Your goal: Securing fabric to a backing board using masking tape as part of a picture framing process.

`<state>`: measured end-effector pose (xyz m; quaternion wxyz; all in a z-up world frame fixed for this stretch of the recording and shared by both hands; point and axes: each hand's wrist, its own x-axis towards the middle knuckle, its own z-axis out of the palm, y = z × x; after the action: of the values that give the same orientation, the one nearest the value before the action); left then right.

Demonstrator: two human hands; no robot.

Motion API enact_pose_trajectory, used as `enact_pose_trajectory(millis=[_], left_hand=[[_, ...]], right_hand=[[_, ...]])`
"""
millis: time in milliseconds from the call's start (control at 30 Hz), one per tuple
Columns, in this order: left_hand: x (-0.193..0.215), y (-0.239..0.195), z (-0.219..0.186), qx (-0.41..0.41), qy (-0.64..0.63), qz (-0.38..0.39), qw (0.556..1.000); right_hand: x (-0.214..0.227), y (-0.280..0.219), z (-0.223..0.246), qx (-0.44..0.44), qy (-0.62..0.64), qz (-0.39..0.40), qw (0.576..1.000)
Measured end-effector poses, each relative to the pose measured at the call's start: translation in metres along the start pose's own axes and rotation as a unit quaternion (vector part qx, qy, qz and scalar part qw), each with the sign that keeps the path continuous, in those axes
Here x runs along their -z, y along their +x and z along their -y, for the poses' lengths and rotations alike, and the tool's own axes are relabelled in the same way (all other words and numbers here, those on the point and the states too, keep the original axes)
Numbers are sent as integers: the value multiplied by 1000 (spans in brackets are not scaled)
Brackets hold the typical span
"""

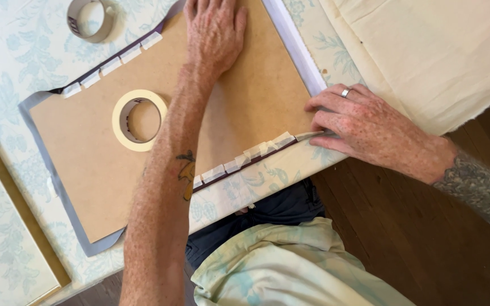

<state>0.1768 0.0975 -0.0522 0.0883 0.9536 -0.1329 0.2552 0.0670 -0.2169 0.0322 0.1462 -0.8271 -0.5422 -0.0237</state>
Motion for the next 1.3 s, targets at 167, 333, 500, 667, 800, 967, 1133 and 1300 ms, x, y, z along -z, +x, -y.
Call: enact_pose_trajectory(millis=[167,333,500,667,800,967,1133,1300], left_hand=[[26,-6,-24,-12,29,16,999],[82,-43,-77,-51,-195,79,976],[106,-83,-109,-53,-182,176,966],[110,-97,-127,-135,-64,127,981],[104,-101,-133,-127,-57,166,976],[118,-105,-137,-80,-195,195,958],[119,-97,-147,-94,-225,182,953],[95,-100,-153,-8,-192,184,964]], right_hand=[[0,-4,2,-18,0,16,1000],[-4,-5,-1,-32,17,-5,999],[-5,3,1,-27,23,1,999],[-1,9,0,-21,16,44,999],[3,14,-1,-17,-3,58,998],[6,17,-2,2,6,79,997],[10,25,-11,36,14,110,993],[3,22,-17,20,37,102,994]])
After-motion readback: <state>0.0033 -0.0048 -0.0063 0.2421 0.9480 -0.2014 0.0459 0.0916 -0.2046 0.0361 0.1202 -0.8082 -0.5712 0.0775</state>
